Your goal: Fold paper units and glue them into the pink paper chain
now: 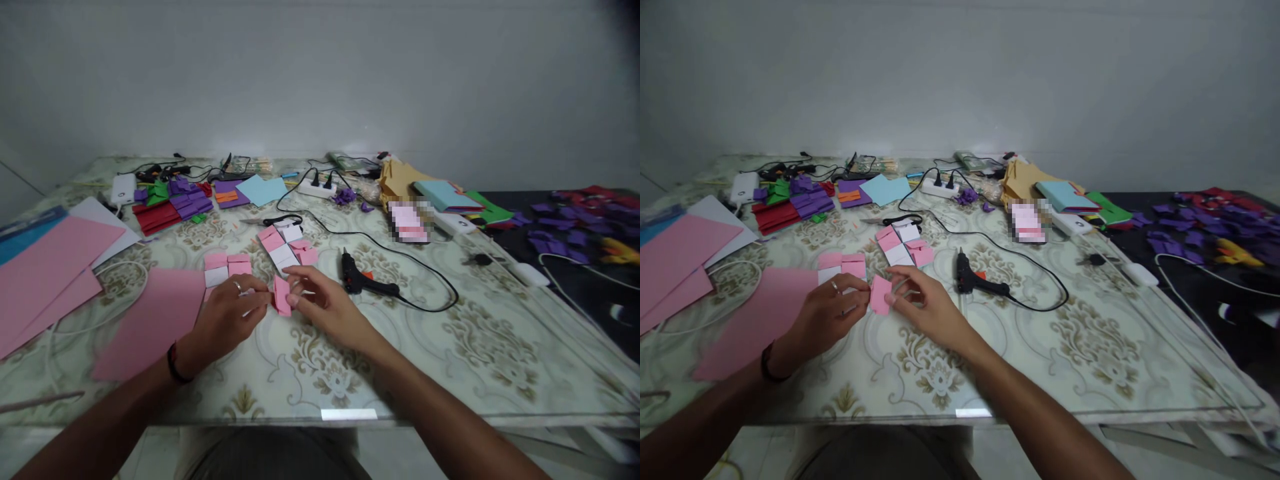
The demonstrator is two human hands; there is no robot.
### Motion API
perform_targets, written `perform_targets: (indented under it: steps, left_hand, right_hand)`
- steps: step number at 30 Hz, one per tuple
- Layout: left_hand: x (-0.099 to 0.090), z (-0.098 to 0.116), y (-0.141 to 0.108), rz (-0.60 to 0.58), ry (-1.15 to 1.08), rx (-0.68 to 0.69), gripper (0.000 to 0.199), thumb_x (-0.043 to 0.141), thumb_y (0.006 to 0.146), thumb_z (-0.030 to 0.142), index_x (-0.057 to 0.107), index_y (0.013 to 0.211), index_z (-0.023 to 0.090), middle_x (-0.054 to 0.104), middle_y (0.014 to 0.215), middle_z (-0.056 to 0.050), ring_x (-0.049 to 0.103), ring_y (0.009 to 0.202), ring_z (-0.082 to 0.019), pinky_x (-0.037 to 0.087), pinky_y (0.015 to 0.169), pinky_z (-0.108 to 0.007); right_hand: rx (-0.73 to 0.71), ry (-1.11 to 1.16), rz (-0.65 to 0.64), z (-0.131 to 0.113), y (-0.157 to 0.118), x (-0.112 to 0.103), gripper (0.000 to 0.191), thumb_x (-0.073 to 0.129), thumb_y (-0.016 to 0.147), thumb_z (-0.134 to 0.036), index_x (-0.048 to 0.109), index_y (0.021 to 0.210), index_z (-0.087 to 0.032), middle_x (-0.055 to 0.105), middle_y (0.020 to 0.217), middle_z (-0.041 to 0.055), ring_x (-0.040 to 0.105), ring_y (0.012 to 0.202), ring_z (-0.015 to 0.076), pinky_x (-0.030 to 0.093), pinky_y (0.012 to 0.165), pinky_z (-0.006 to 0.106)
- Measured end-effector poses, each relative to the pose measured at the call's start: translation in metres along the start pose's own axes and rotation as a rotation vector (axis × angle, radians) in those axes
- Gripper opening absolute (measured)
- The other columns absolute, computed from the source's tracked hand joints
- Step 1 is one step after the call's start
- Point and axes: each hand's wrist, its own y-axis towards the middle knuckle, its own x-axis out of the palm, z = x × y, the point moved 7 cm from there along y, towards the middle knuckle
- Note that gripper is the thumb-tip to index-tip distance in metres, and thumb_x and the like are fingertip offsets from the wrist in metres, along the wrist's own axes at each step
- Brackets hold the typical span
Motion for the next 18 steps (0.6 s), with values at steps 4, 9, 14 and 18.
perform_targets:
  steps: [4,9,14,18]
  left_hand:
    - [-0.004,0.003,0.0,0.039,-0.022,0.038,0.016,0.064,0.092,0.006,0.073,0.096,0.019,0.074,0.093,-0.005,0.071,0.084,-0.017,0.056,0.074,-0.026]
    - [-0.012,0.004,0.001,0.11,-0.027,-0.011,0.022,0.064,0.09,0.003,0.072,0.1,0.02,0.07,0.087,-0.003,0.069,0.078,-0.014,0.055,0.069,-0.023]
    - [-0.016,0.005,0.002,0.138,-0.058,-0.046,0.024,0.063,0.089,0.001,0.071,0.101,0.02,0.069,0.088,-0.002,0.069,0.079,-0.013,0.055,0.071,-0.023]
    - [-0.013,0.001,0.002,0.098,-0.109,-0.125,0.023,0.06,0.087,0.0,0.07,0.096,0.019,0.07,0.085,-0.002,0.069,0.078,-0.014,0.055,0.071,-0.024]
  right_hand:
    - [-0.08,0.022,-0.084,-0.003,0.0,0.002,0.041,0.083,0.084,-0.022,0.07,0.122,-0.029,0.057,0.111,0.0026,0.061,0.086,0.0133,0.056,0.078,0.028]
    - [-0.151,-0.026,-0.137,-0.01,-0.002,0.004,0.021,0.078,0.086,-0.015,0.078,0.103,-0.027,0.059,0.107,0.0044,0.063,0.099,0.0176,0.055,0.081,0.029]
    - [-0.234,-0.051,-0.07,-0.019,-0.002,0.001,0.017,0.079,0.09,-0.02,0.082,0.105,-0.028,0.064,0.111,0.0065,0.066,0.105,0.02,0.054,0.095,0.036]
    - [-0.217,-0.085,-0.024,-0.021,-0.002,-0.003,0.011,0.079,0.091,-0.025,0.085,0.101,-0.028,0.073,0.103,0.0061,0.07,0.097,0.0192,0.056,0.09,0.036]
